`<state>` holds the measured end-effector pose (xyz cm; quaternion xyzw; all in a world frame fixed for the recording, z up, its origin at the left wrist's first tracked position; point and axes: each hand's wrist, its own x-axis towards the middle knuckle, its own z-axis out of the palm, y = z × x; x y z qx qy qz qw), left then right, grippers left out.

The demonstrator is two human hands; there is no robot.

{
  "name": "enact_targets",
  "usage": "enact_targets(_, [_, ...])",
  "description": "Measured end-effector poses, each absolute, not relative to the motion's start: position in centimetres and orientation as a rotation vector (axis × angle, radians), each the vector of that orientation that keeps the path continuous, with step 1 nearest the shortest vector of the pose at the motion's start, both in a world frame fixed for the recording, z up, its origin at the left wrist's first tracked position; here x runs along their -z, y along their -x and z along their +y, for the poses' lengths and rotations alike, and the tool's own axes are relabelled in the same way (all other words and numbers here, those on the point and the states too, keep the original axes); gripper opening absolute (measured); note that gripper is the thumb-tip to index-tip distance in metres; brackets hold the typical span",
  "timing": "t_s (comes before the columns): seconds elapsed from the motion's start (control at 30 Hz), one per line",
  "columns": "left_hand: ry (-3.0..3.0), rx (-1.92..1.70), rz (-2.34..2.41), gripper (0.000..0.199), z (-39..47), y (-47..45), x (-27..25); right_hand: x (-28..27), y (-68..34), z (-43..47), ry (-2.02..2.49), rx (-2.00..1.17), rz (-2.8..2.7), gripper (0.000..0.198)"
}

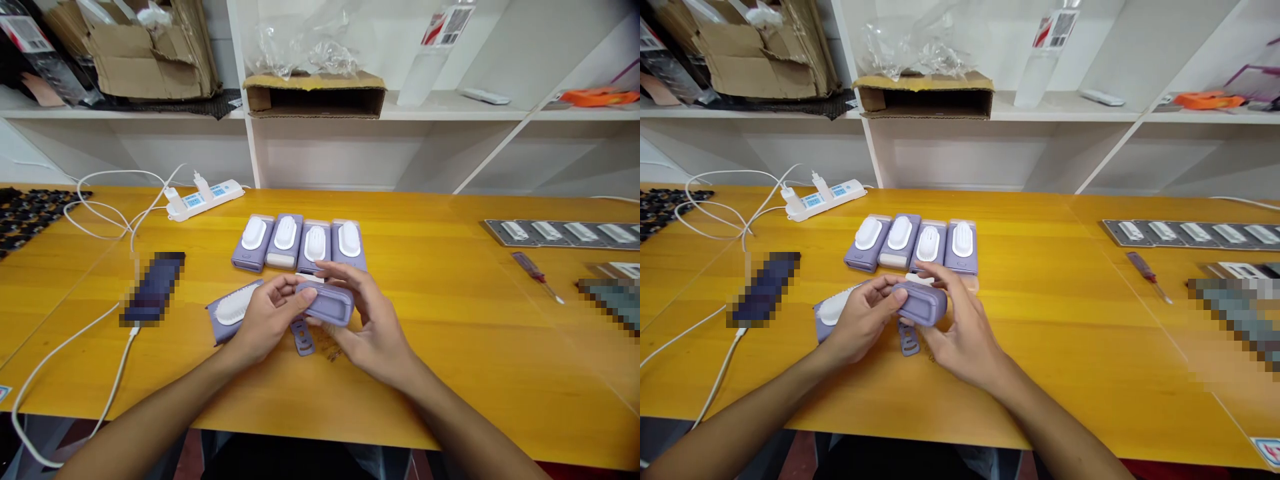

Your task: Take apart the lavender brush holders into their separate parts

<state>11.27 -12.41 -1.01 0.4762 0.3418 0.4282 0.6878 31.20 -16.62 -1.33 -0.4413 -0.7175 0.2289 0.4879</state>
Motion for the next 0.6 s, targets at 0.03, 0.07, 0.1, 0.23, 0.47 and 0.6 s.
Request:
enact_targets(0.03, [-1.123, -1.005, 0.825, 0.047, -12.4, -11.2, 1.0, 1.2, -31.6, -16.5, 1.077, -0.541, -1.765, 0.074])
enact_targets(0.07, [-1.187, -1.038, 0.866, 0.046, -12.4, -11.1, 1.0, 1.1, -32.0, -16.4, 1.070, -0.515, -1.815, 0.072])
enact_targets(0.1, [-1.261, -1.056, 0.881, 0.043, -12.5, -11.1, 1.1, 0.9, -32.3, -16.3, 1.055, -0.483, -1.888, 0.069])
enact_targets(0.23, [-1.651, -1.000, 0.873, 0.037, -12.6, -11.0, 1.6, 0.0, -33.0, -16.4, 1.119, -0.384, -2.140, 0.063])
enact_targets(0.47, [-2.478, -1.170, 0.819, 0.040, -12.2, -10.9, 2.9, 0.0, -33.1, -16.7, 1.604, -0.244, -2.318, 0.032])
enact_targets(0.6, [-2.772, -1.218, 0.880, 0.029, -11.2, -9.6, 1.0, 0.8, -33.4, -16.1, 1.813, -0.209, -2.407, 0.029])
